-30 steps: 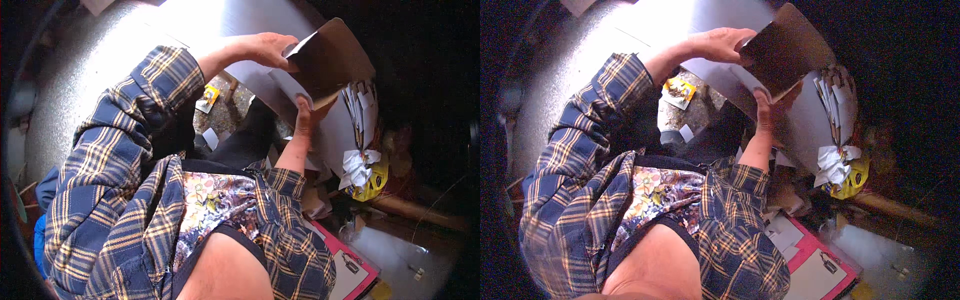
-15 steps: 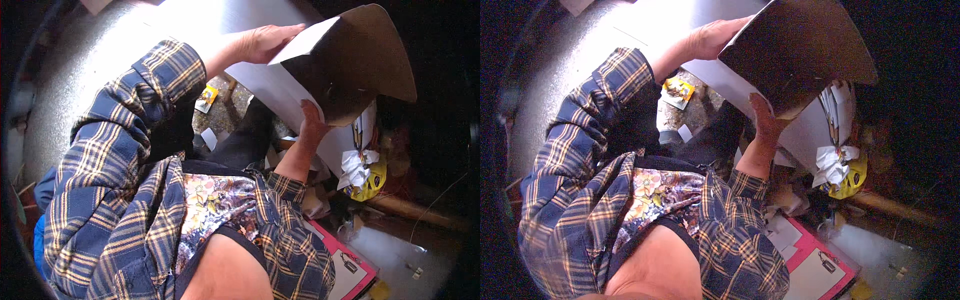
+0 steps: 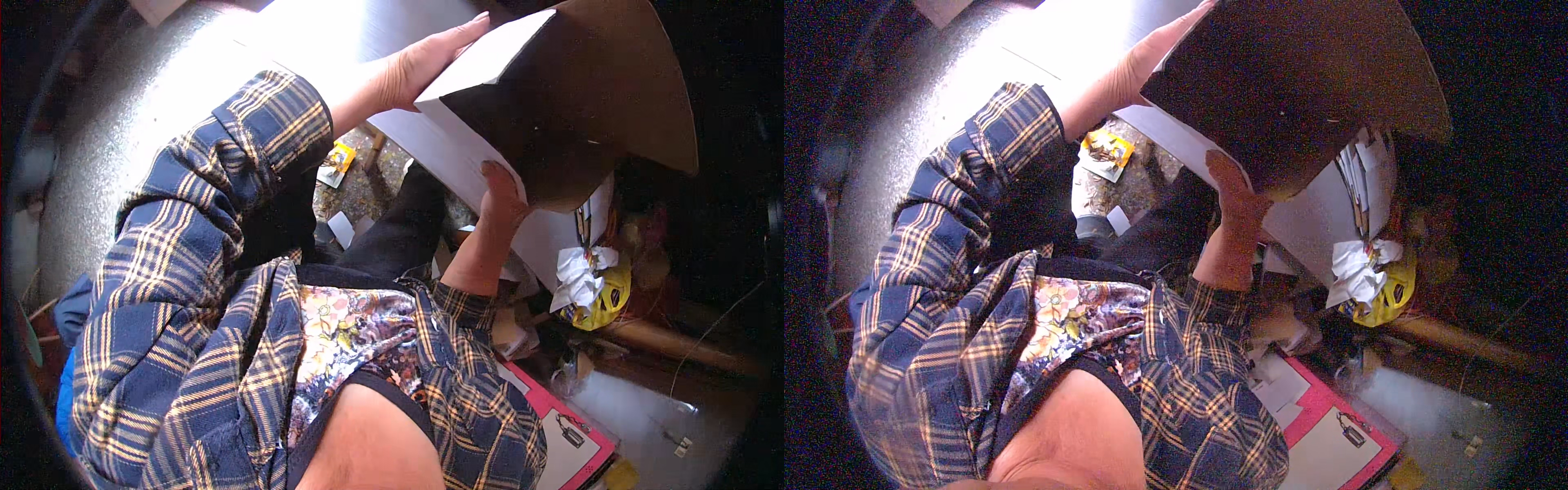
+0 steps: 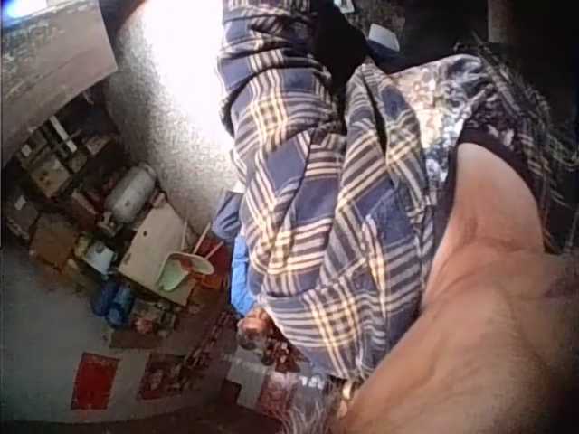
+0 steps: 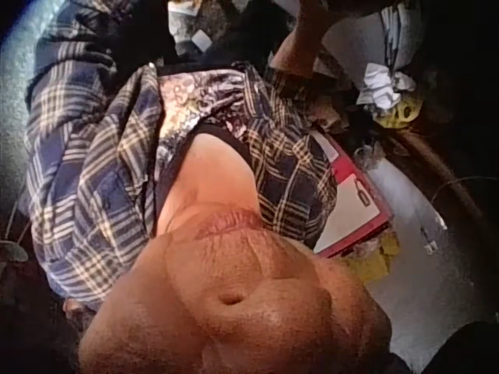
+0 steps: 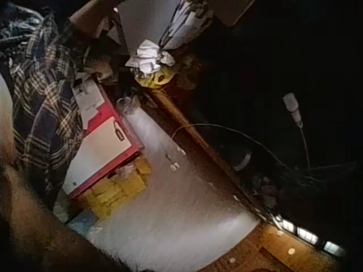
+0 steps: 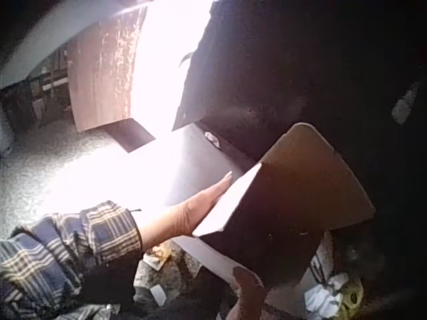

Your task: Folding and assembling small cardboard boxes.

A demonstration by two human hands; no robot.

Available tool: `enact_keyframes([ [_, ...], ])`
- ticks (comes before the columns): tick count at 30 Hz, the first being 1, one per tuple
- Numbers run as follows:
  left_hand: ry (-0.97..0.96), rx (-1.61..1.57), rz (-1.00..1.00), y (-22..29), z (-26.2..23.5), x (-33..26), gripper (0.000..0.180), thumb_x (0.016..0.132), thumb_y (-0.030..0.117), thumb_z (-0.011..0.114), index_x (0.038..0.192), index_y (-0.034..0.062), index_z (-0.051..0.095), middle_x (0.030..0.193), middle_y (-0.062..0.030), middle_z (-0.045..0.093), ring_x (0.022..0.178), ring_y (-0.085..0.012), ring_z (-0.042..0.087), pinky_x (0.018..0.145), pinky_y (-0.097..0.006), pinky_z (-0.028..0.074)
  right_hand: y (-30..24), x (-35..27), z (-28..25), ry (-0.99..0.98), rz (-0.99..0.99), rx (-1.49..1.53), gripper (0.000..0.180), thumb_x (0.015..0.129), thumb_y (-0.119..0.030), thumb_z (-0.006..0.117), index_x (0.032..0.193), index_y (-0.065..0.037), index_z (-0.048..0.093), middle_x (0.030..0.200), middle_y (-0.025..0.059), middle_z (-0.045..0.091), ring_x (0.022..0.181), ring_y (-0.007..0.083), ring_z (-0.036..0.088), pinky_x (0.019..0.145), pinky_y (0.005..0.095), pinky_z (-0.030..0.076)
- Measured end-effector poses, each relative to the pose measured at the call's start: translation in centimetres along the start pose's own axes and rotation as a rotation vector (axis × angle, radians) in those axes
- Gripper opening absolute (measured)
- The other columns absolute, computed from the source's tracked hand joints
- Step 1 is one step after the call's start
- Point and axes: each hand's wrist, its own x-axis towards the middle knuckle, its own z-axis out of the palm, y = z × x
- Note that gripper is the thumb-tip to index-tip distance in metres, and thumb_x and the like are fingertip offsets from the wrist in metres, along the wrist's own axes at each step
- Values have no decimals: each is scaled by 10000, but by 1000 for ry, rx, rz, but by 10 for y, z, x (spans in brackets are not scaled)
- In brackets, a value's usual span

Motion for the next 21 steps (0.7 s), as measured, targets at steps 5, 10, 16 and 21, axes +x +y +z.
enact_keyframes([
  [5,45,165,-19,-4,-15,3,664,849,615,522,1095,10,644,923,-101,693,712,-136,669,607,-243,511,4,-3,-5,-72,172,-86,361,588,-70,706,945,-29,666,1030,72,634,940,223,583,897,362,451],
  [10,37,218,-39,-3,-10,3,668,851,620,515,1114,19,635,949,-104,689,755,-141,661,658,-261,512,-22,2,3,-5,391,-184,324,605,-56,670,924,-3,649,978,86,643,862,239,609,872,382,460],
  [16,37,270,-62,-1,-9,2,673,853,627,507,1138,29,624,980,-107,684,806,-147,652,719,-283,513,1,0,3,45,118,-62,475,615,-35,713,1072,6,595,975,113,632,815,226,617,838,360,492],
  [21,1,642,279,1,-31,4,617,852,534,532,1241,56,526,1103,-114,638,952,-172,630,860,-327,494,23,6,5,-2,-88,-90,857,562,-42,790,1312,-10,378,1161,139,541,960,235,567,924,368,458],
])
